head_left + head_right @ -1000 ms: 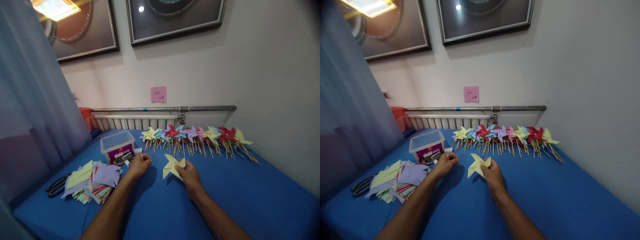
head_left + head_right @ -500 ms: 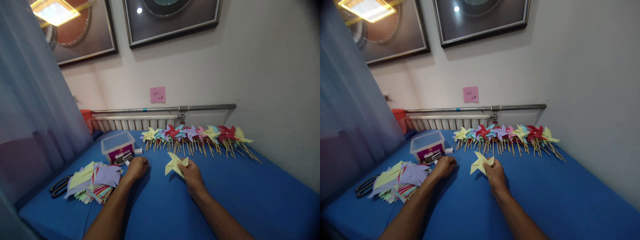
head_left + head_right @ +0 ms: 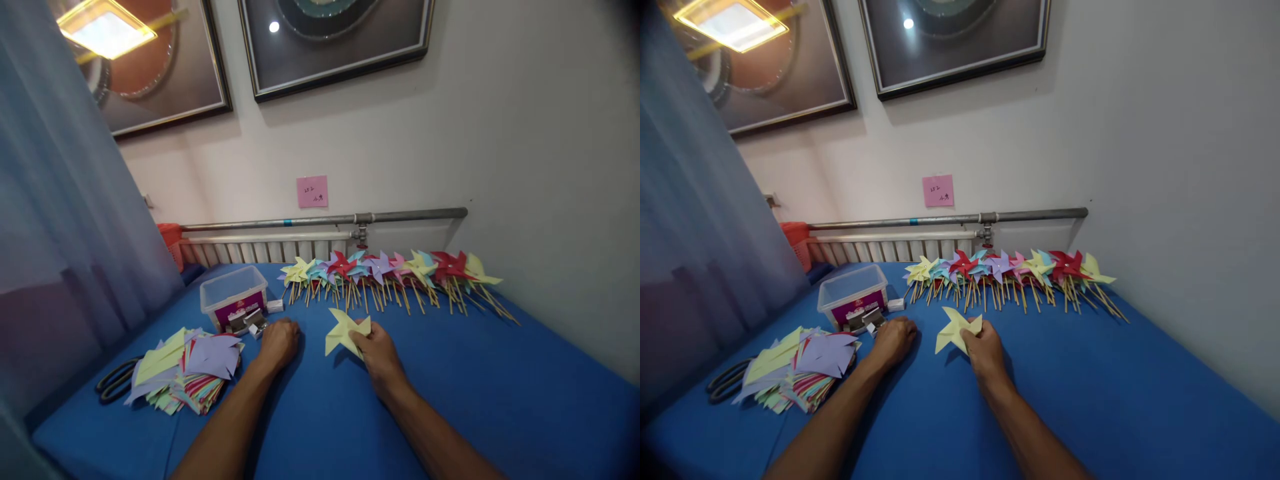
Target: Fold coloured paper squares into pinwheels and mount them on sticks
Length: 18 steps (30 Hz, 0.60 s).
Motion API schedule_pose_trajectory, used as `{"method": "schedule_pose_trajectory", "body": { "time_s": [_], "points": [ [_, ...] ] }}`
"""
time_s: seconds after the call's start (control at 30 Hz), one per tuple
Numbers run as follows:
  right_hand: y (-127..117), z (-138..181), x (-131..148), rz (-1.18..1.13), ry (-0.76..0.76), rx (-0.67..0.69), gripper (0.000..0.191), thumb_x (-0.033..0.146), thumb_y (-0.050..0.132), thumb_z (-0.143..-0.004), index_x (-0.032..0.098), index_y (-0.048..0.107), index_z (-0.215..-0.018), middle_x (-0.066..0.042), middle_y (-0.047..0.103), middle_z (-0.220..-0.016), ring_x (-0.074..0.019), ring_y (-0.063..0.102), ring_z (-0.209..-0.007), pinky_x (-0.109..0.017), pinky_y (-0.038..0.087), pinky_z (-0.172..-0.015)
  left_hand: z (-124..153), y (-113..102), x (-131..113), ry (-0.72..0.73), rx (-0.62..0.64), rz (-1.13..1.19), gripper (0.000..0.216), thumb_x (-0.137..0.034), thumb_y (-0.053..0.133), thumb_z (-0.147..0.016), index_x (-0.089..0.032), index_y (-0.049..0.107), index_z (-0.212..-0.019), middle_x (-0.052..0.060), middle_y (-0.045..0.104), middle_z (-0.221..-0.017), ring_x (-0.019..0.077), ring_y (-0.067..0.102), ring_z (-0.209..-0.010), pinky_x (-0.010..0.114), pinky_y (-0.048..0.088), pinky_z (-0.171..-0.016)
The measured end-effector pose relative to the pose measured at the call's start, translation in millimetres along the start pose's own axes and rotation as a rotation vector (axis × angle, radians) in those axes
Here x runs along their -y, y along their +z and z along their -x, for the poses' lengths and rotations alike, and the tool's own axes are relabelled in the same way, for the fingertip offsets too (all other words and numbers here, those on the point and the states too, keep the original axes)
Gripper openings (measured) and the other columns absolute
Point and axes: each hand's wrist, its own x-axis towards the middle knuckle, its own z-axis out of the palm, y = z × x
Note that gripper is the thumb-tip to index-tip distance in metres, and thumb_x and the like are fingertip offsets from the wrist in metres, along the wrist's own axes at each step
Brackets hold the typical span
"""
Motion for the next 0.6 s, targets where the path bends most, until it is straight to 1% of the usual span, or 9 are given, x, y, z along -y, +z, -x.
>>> {"method": "schedule_pose_trajectory", "body": {
  "time_s": [0.23,0.33,0.4,0.47,0.53,0.6],
  "points": [
    [1,0,-3,0.067,-0.025,0.016,0.039,0.037,0.068,-0.066,0.022,0.065,-0.102,-0.005,0.077,-0.082,-0.0246,0.072,-0.071,-0.031,0.055,-0.061,1,-4,-1,0.009,0.004,0.053,0.025,-0.020,0.049,-0.093,-0.018,0.073,-0.099,0.013,0.074,-0.106,0.0263,0.068,-0.103,0.033,0.047,-0.083],
    [0,2,-1,0.054,-0.014,0.035,0.038,0.037,0.068,-0.066,0.022,0.065,-0.101,-0.005,0.077,-0.082,-0.0238,0.072,-0.071,-0.031,0.055,-0.062,1,-3,0,0.005,0.005,0.082,0.023,-0.020,0.051,-0.091,-0.018,0.073,-0.095,0.012,0.075,-0.104,0.0258,0.068,-0.101,0.032,0.045,-0.081],
    [0,2,-1,0.052,-0.020,0.053,0.038,0.037,0.068,-0.066,0.021,0.065,-0.101,-0.004,0.076,-0.080,-0.0240,0.072,-0.071,-0.031,0.055,-0.061,0,-2,1,-0.014,-0.012,0.154,0.020,-0.018,0.053,-0.089,-0.018,0.073,-0.091,0.011,0.075,-0.101,0.0245,0.068,-0.098,0.031,0.044,-0.079],
    [-1,2,-2,0.060,-0.034,0.056,0.038,0.036,0.069,-0.066,0.021,0.065,-0.100,-0.005,0.077,-0.079,-0.0245,0.072,-0.070,-0.031,0.054,-0.059,-1,-1,1,-0.035,-0.027,0.347,0.016,-0.017,0.056,-0.087,-0.017,0.072,-0.087,0.008,0.075,-0.091,0.0212,0.067,-0.088,0.029,0.043,-0.074],
    [0,2,-3,0.059,-0.052,0.057,0.037,0.036,0.070,-0.066,0.021,0.066,-0.099,-0.005,0.077,-0.079,-0.0247,0.072,-0.070,-0.031,0.054,-0.058,-2,1,-3,-0.068,-0.024,0.666,0.013,-0.019,0.057,-0.086,-0.017,0.069,-0.083,0.004,0.070,-0.077,0.0168,0.062,-0.072,0.026,0.041,-0.065],
    [1,1,-5,0.049,-0.070,0.055,0.036,0.037,0.070,-0.067,0.021,0.066,-0.099,-0.005,0.078,-0.080,-0.0249,0.073,-0.070,-0.031,0.054,-0.057,-1,3,-10,-0.096,-0.015,1.017,0.012,-0.024,0.060,-0.085,-0.016,0.068,-0.082,0.002,0.065,-0.069,0.0137,0.056,-0.061,0.025,0.039,-0.059]
  ]
}}
